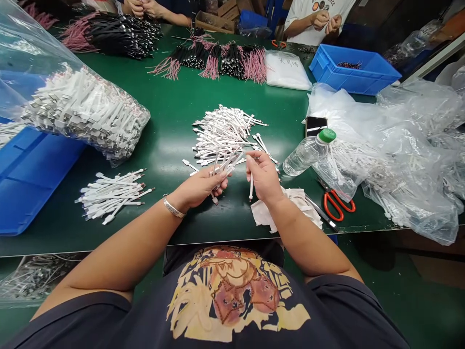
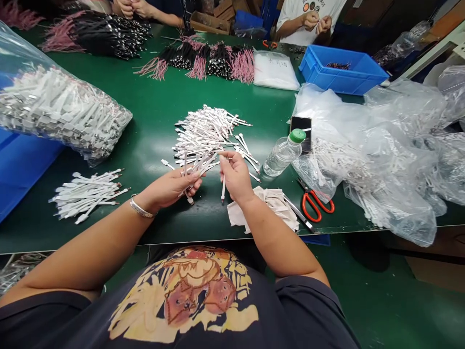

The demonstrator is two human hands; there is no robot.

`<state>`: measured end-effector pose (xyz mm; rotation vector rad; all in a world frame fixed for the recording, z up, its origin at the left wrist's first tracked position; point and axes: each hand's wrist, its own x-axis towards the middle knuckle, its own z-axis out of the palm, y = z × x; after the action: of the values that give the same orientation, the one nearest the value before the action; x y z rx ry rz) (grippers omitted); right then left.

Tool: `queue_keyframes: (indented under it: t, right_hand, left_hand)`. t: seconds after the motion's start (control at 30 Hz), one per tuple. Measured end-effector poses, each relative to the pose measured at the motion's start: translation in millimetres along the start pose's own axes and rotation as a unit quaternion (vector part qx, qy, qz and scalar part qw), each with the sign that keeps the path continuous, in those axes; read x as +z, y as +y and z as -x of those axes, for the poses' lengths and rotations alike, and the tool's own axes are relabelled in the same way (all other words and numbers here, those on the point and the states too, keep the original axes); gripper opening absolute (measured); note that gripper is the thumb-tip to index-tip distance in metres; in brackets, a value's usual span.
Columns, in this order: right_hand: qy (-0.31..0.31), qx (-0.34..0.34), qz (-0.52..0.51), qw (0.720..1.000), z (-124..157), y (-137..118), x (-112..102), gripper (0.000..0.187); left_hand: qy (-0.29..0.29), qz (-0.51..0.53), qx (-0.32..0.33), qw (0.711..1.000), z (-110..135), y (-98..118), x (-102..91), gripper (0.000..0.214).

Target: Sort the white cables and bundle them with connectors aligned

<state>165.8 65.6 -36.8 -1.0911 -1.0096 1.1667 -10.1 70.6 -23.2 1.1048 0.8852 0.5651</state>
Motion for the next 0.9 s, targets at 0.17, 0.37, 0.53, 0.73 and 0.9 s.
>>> queue_keyframes:
  t: [0.17,0.37,0.53,0.73,0.9]
  right_hand:
    - [-0.103,-0.023,0.136,0.985,0,0,-8,0.029]
    - [-0.089,-0.008,0.141,0.986,2,-3,-8,0.023]
    - [-0.051,0.023,0.117,0.992,2,-5,-5,0.024]
    - [0.015,0.058,0.072,0.996,-7,-10,-15,0.024]
    - [0.134,-0.072,0.113,0.982,-16,-14,-32,0.02]
  left_hand:
    - [-0.038,-0.06,-0.002,0.997,1,-1,2.1,0.03]
    - [-0.036,-0.066,0.0,0.997,0,0,3.2,0.029]
    - [-0.033,-0.062,-0.028,0.997,0,5,4.5,0.029]
    - [-0.029,-0.061,-0.045,0.997,2,3,3.6,0.03]
    - [-0.017,-0.022,-0.053,0.998,1,0,2.4,0.03]
